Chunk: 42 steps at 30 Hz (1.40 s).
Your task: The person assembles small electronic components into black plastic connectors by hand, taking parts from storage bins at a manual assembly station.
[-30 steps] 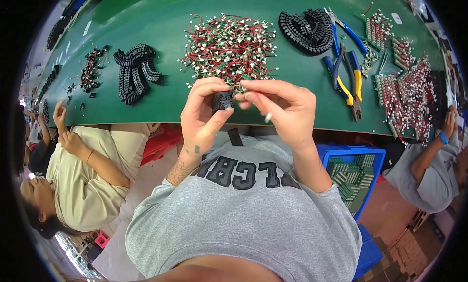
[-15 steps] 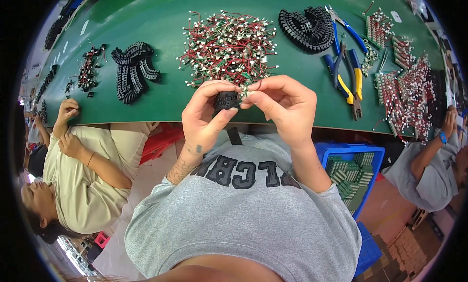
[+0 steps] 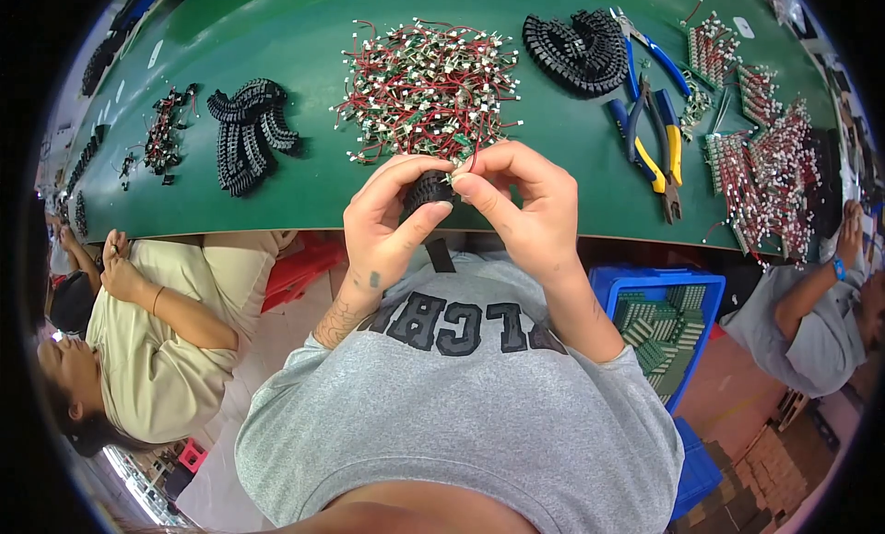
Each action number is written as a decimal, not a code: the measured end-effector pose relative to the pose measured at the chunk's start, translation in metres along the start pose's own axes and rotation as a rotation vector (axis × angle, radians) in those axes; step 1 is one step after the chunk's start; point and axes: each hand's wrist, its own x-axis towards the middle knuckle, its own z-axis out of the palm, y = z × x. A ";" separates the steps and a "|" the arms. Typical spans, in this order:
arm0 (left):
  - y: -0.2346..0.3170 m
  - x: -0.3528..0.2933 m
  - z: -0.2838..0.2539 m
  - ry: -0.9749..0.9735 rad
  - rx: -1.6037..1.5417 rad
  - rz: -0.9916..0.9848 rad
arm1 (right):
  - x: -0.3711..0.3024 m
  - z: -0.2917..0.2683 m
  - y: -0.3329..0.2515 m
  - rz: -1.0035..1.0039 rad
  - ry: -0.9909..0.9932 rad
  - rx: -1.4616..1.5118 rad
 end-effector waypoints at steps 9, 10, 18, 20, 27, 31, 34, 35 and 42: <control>-0.003 -0.001 0.002 0.003 0.045 0.004 | -0.001 -0.002 0.006 -0.075 0.009 -0.128; -0.003 0.000 0.002 -0.004 0.068 0.014 | -0.001 -0.004 0.006 -0.075 -0.003 -0.148; -0.002 0.002 0.006 -0.030 0.166 0.073 | 0.000 -0.013 0.004 -0.048 -0.098 -0.178; -0.001 0.001 0.009 -0.028 0.162 0.094 | -0.002 -0.014 0.002 -0.043 -0.111 -0.121; 0.012 0.008 0.007 -0.005 0.060 -0.048 | 0.009 -0.011 0.002 0.215 -0.089 0.287; 0.008 0.005 -0.004 0.065 -0.077 -0.203 | 0.017 -0.004 0.002 0.190 0.006 0.331; 0.008 0.001 -0.016 -0.010 -0.068 -0.228 | 0.025 -0.004 0.003 -0.142 -0.149 0.063; 0.007 -0.001 -0.020 -0.048 -0.066 -0.239 | 0.028 -0.004 0.004 -0.308 -0.225 -0.076; 0.007 -0.005 -0.040 0.055 -0.098 -0.261 | 0.022 0.000 -0.007 -0.275 -0.313 -0.234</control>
